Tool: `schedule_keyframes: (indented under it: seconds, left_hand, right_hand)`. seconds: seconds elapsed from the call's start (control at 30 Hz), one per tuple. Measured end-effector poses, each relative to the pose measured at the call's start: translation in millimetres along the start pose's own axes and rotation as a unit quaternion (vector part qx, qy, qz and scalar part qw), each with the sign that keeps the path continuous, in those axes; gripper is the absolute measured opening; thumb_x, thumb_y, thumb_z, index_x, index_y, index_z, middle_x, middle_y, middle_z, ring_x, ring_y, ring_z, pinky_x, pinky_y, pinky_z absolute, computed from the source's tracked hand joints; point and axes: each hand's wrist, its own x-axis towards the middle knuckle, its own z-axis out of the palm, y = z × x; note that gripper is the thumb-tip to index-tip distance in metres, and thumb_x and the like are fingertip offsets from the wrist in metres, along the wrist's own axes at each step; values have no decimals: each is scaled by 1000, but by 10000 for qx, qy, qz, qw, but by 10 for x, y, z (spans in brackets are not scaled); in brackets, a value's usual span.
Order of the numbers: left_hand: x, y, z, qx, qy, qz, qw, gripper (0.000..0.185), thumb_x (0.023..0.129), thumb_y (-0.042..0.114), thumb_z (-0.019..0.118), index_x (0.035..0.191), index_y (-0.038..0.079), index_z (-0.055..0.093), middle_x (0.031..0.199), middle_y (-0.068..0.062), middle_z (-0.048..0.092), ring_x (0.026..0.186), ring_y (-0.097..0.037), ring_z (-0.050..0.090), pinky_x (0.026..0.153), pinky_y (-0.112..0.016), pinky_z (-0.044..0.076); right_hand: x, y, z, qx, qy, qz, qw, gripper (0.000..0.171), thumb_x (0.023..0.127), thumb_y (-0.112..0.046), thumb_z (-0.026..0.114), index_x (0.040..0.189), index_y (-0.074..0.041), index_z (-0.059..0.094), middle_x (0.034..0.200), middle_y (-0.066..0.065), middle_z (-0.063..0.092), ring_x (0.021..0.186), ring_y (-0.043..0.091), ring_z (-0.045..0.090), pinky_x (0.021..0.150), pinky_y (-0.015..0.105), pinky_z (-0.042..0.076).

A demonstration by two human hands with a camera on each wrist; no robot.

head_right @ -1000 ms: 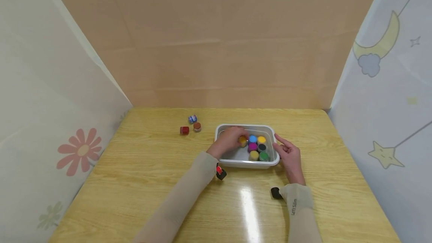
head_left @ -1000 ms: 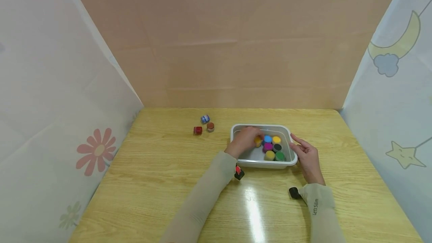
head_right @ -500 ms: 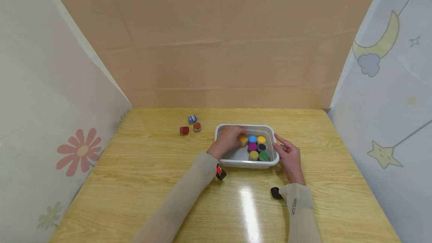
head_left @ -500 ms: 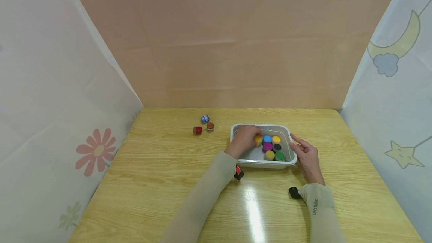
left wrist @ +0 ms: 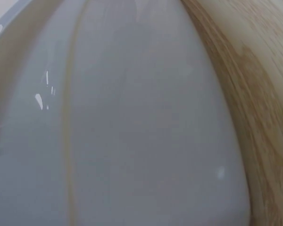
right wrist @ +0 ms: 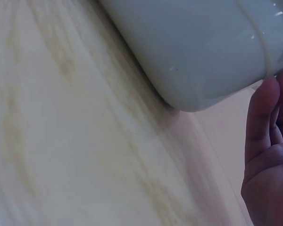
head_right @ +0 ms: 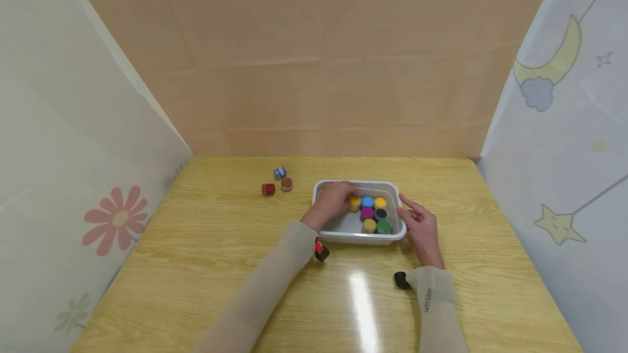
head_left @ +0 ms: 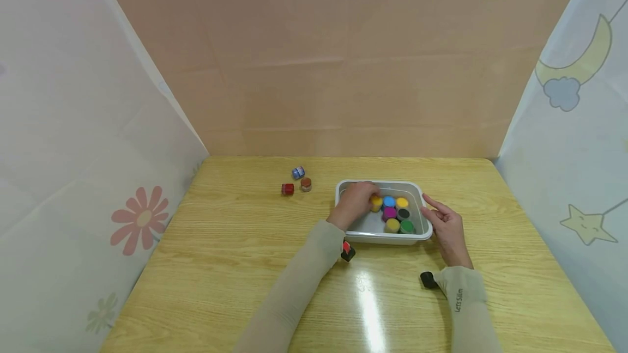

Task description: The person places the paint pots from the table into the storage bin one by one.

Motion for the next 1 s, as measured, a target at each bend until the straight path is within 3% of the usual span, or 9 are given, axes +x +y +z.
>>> schedule_keyframes:
  seconds: [0.7,0.83,1.0]
  left_hand:
    - [-2,-31,-10,-141,-52,18,9999,30,89,6,80,116,18,77,119,5,74,108,-10,66,101,-27,53]
    - [-19,-28,-39,-388,-84,10,9992,32,88,5,80,116,19,77,116,5,74,105,-9,66,95,-24,54]
    - [-65,-31,-119,-1044,-141,27,9944,32,89,3,79,118,16,77,113,0,74,97,-8,65,84,-18,54]
  right_hand:
    - [29,39,-8,-11,-28,-46,10000,49,97,-19,74,143,-8,61,67,-4,69,49,2,44,45,26,33]
    - [32,43,-9,-15,-26,-17,10000,48,97,-19,74,143,-10,62,67,-5,69,49,2,44,46,26,33]
    - [28,34,-11,7,9,-27,10000,46,96,-19,75,141,-13,65,68,-5,69,51,2,45,46,24,35]
